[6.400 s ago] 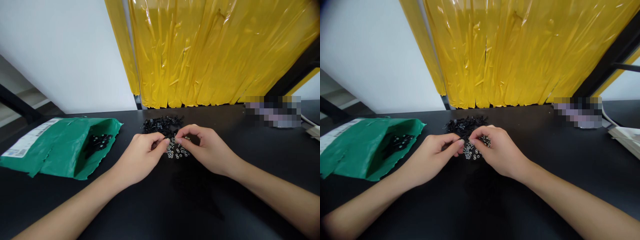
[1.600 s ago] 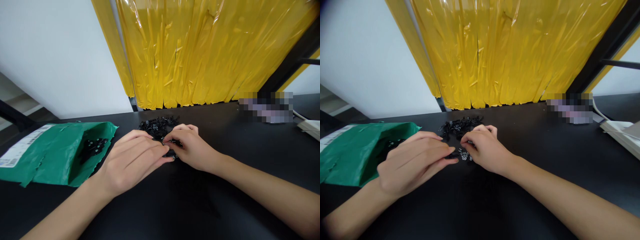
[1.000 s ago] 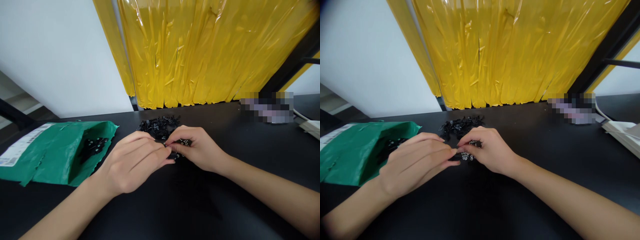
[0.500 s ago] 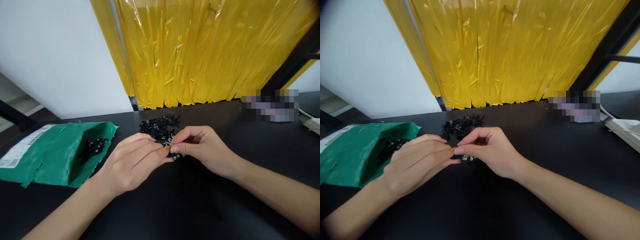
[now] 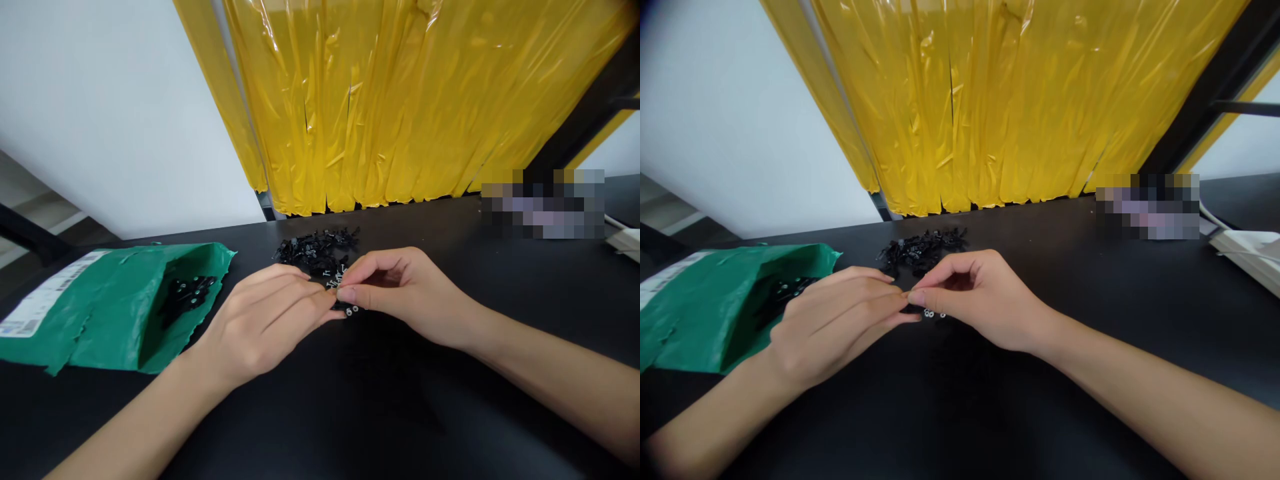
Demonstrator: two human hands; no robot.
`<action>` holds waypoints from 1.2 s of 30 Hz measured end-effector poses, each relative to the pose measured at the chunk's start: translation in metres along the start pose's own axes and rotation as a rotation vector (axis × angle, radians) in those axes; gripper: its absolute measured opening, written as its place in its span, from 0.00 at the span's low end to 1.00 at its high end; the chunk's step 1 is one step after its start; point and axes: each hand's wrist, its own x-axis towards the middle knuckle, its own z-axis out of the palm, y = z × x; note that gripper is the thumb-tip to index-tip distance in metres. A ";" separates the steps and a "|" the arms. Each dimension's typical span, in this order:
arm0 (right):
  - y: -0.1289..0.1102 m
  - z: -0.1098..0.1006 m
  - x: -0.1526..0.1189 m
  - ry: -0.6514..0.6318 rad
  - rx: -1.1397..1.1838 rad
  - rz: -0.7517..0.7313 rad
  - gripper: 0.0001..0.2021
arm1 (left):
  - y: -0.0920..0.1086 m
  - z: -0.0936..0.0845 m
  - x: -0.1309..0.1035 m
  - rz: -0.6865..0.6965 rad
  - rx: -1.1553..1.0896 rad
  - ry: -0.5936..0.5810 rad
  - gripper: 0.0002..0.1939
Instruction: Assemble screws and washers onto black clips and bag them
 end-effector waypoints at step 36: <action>0.000 0.004 -0.004 0.033 -0.034 0.127 0.09 | 0.005 0.002 -0.001 -0.002 0.089 0.044 0.12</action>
